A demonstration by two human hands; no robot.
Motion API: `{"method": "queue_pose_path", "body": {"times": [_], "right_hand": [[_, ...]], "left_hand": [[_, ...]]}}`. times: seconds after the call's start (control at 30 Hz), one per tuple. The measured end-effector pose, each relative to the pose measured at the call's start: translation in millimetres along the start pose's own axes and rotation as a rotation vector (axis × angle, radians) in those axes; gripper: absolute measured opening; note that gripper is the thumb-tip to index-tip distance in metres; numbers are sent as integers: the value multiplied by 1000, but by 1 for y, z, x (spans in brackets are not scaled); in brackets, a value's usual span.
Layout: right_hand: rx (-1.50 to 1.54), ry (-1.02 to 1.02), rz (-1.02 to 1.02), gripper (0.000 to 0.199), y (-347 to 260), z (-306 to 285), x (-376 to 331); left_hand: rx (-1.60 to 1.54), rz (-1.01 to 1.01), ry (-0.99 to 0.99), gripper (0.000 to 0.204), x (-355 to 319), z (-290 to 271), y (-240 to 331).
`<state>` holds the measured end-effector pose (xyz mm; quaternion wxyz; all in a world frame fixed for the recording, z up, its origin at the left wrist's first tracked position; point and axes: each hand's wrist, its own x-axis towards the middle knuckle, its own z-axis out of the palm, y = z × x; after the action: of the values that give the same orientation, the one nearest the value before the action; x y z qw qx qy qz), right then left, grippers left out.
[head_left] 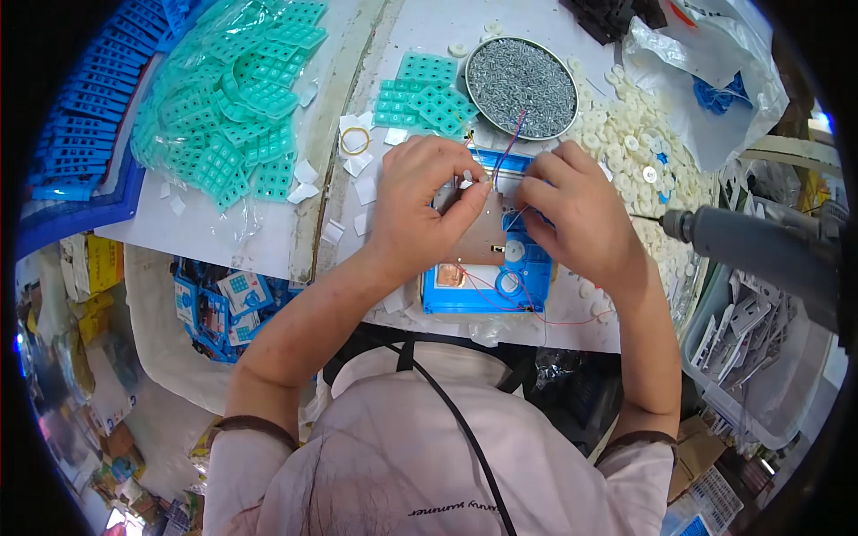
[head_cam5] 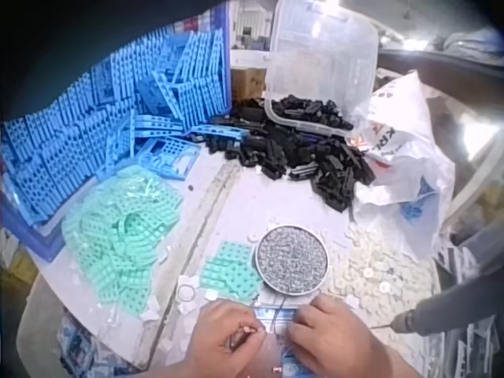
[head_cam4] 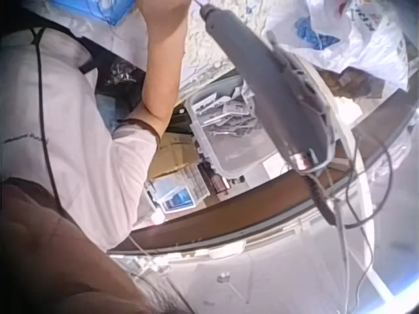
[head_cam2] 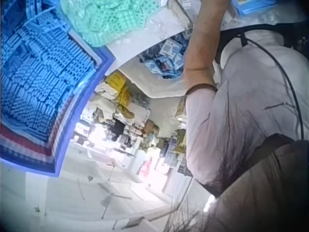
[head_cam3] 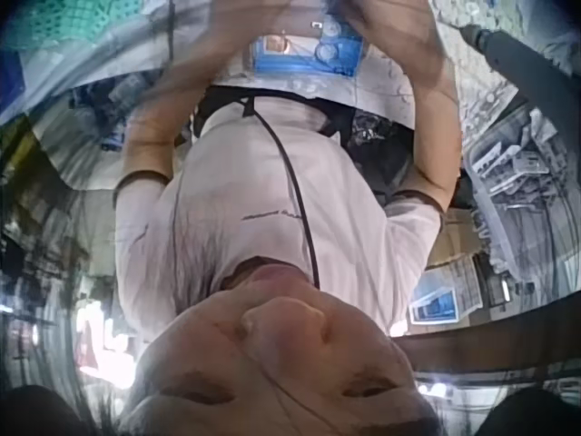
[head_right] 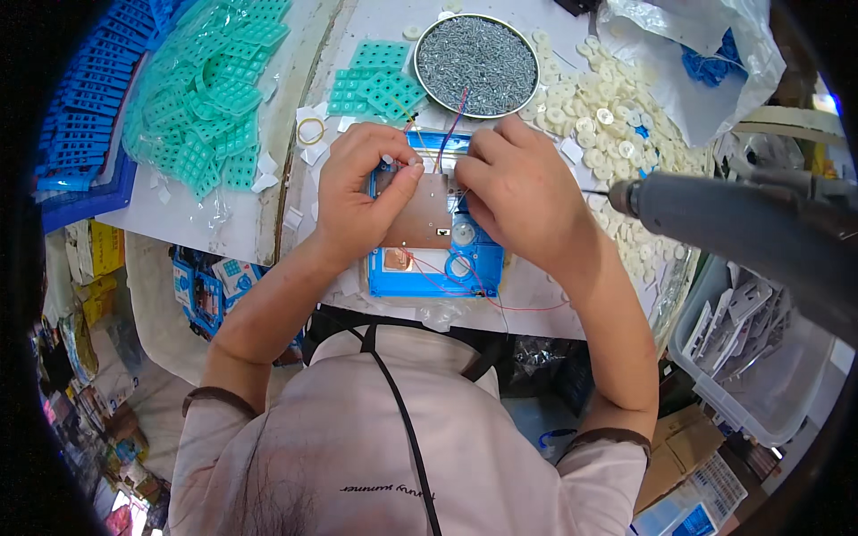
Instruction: Assembling components of an electronic toy device using an electric screwdriver and small parts on a factory workstation.
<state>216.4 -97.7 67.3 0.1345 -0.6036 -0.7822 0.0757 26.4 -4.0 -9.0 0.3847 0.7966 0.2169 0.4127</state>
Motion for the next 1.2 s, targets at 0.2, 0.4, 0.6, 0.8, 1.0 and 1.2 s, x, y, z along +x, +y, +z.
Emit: {"method": "queue_pose_path", "body": {"times": [0.2, 0.4, 0.6, 0.8, 1.0, 1.2], "right_hand": [[-131, -110, 141, 9, -52, -3, -35], [95, 237, 390, 16, -36, 9, -2], [3, 239, 456, 17, -26, 47, 25], [271, 330, 194, 10, -31, 46, -16], [242, 272, 110, 23, -46, 38, -36], [233, 157, 32, 36, -48, 26, -49]], "left_hand": [[-30, -48, 18, 11, -2, 2, -3], [-196, -177, 21, 6, -4, 0, -1], [-317, -260, 13, 4, -10, 1, -9], [-281, -344, 19, 4, -6, 1, -7], [170, -145, -256, 6, 19, -3, 21], [293, 259, -478, 8, 15, 7, 15]]}}
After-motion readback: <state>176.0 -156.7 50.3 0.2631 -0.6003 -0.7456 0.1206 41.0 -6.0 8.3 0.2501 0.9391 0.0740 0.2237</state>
